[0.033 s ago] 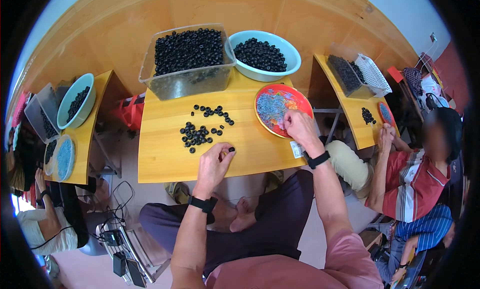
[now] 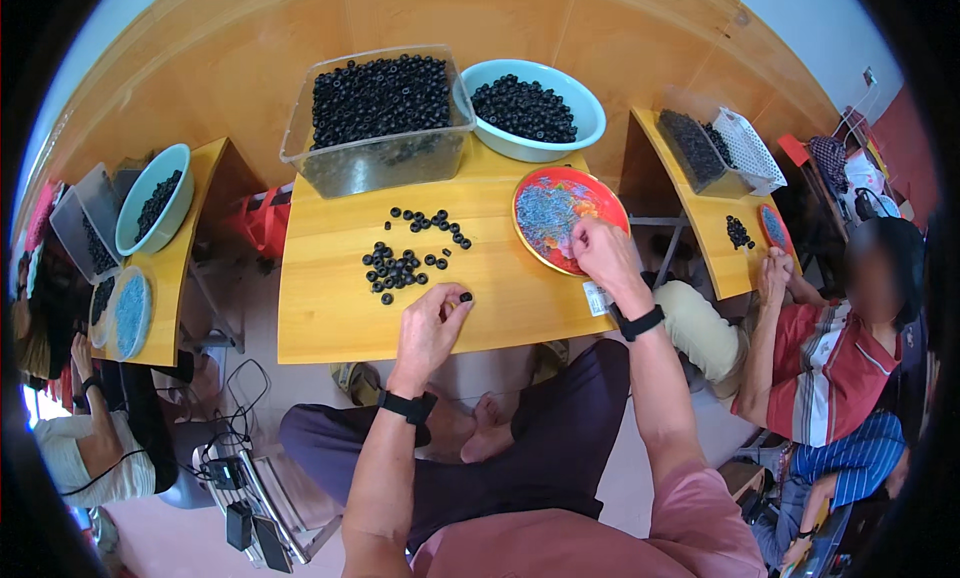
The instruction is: Sorting small black plastic components on a wooden table.
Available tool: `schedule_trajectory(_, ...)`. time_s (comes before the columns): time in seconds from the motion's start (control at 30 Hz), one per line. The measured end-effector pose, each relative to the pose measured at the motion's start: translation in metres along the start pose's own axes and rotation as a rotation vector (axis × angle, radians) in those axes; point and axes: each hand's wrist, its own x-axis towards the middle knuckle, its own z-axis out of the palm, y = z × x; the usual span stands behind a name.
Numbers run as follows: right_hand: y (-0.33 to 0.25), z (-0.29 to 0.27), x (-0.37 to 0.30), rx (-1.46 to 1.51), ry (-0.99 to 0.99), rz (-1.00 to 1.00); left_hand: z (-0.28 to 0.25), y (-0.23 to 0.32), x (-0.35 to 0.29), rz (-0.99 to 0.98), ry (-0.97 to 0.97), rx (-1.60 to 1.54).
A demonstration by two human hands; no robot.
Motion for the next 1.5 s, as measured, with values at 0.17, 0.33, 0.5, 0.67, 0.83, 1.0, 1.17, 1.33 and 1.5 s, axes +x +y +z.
schedule_trajectory(0.17,-0.022,0.003,-0.018,0.593,-0.015,0.068,0.0,0.001,0.001,0.002,-0.005,0.002)
schedule_trajectory(0.33,-0.054,0.047,-0.039,0.679,-0.088,-0.071,0.003,-0.007,0.003,-0.121,0.017,-0.297)
schedule_trajectory(0.5,-0.09,0.083,-0.055,0.692,-0.093,-0.124,0.002,-0.014,0.005,-0.155,0.034,-0.511)
schedule_trajectory(0.67,-0.101,0.098,-0.057,0.555,0.026,-0.249,-0.001,-0.009,0.006,-0.194,-0.009,-0.49)
schedule_trajectory(0.83,-0.103,0.105,-0.062,0.556,0.088,-0.306,-0.002,-0.015,0.007,-0.211,0.002,-0.478)
schedule_trajectory(1.0,-0.105,0.094,-0.061,0.368,0.126,-0.382,-0.002,-0.015,0.007,-0.226,0.014,-0.489)
schedule_trajectory(1.17,-0.108,0.1,-0.058,0.474,0.139,-0.334,0.0,-0.027,0.004,-0.211,0.091,-0.589)
schedule_trajectory(1.33,-0.086,0.115,-0.051,0.651,0.112,-0.144,0.006,-0.02,0.005,-0.21,0.092,-0.454)
schedule_trajectory(1.5,-0.089,0.109,-0.05,0.647,0.09,-0.133,0.001,-0.004,0.004,-0.182,0.05,-0.235)
